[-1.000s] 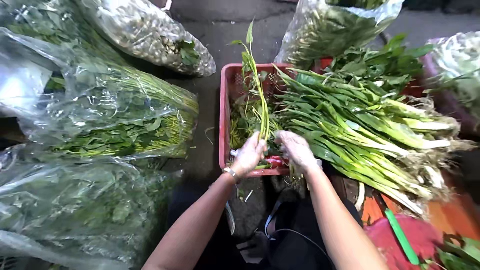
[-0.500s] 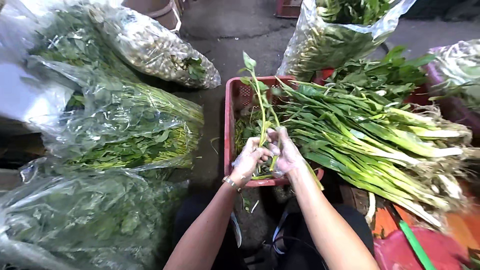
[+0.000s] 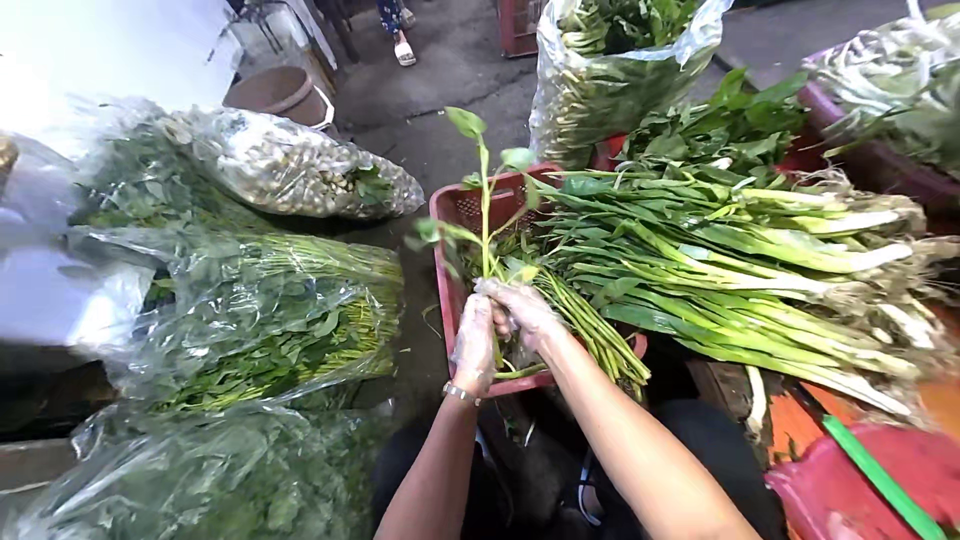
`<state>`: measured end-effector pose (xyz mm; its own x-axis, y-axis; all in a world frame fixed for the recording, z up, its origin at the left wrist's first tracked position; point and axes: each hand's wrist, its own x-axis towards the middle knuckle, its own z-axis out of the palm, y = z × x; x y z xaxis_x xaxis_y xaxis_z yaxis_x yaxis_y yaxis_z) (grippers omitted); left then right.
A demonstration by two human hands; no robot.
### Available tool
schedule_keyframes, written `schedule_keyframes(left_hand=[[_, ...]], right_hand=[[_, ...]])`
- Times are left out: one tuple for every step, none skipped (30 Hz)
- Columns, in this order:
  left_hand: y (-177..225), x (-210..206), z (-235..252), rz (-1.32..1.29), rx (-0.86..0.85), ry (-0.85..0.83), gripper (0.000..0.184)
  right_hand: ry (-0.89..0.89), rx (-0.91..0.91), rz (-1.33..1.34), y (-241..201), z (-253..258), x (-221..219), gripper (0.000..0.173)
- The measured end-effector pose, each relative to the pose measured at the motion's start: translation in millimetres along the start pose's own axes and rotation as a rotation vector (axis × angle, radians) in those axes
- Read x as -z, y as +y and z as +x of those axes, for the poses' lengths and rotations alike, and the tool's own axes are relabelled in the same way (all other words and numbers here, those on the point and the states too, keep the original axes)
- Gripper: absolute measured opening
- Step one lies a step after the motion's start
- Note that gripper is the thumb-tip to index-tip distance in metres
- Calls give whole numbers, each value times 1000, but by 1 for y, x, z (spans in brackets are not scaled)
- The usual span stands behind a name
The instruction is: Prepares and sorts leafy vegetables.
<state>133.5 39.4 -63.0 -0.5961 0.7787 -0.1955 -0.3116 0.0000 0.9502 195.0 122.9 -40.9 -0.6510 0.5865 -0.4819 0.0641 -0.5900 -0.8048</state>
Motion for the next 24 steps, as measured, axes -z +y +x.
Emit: schedule_keyframes(left_hand=[[1,-1,0,1,59,5,33],[2,-1,0,20,98,27,32],[4,-1,-1,77,96,77,30],[5,0,0,171,45,144,28],[5,3,3,281,-36,211,31],[7,7,7,366,-101,245,36],[11,10,10,432,-135,236,38],[16,11,12,462,-133,203,36],[20,9,14,458,-108,177,30],[22,7,16,423,-63,155,28],[22,6,17,368,-14,150,27],[20,5,18,288,27,160,27],[18,4,19,181,70,185,27],[17,3,20,67,96,225,26],[17,3,22,-42,105,280,24],[19,5,24,-148,98,334,24],[23,10,28,-236,93,374,21],[26,15,32,-316,98,402,17],[28,19,36,-365,102,421,11],[28,24,40,-403,92,426,9],[28,30,43,-415,64,431,9],[29,40,46,-401,27,444,11],[33,52,50,-374,-16,470,12],[37,64,54,-365,-52,504,13]], right_hand=[[33,-23,12,-4,0,-2,19],[63,-26,18,-5,2,-2,18],[85,9,12,-4,2,-2,15],[102,73,-22,-2,2,-1,15],[121,132,-99,0,1,0,18],[125,169,-196,3,0,1,20],[110,172,-295,4,-1,2,22],[88,166,-368,5,-3,1,24],[71,173,-436,6,-4,1,27],[61,189,-505,7,-5,0,29],[60,203,-566,8,-6,-2,32],[64,214,-613,11,-7,-3,35],[69,220,-649,13,-8,-3,36],[65,226,-677,14,-9,-2,37],[41,229,-699,15,-10,-1,36],[1,226,-731,14,-14,-1,34],[-39,234,-762,15,-18,0,31],[-66,257,-780,17,-21,2,28],[-77,268,-779,18,-25,4,25],[-75,265,-774,16,-28,6,24],[-63,258,-773,13,-32,8,23],[-48,254,-782,8,-37,11,22],[-28,264,-788,4,-42,16,21],[-3,274,-799,1,-47,23,20]])
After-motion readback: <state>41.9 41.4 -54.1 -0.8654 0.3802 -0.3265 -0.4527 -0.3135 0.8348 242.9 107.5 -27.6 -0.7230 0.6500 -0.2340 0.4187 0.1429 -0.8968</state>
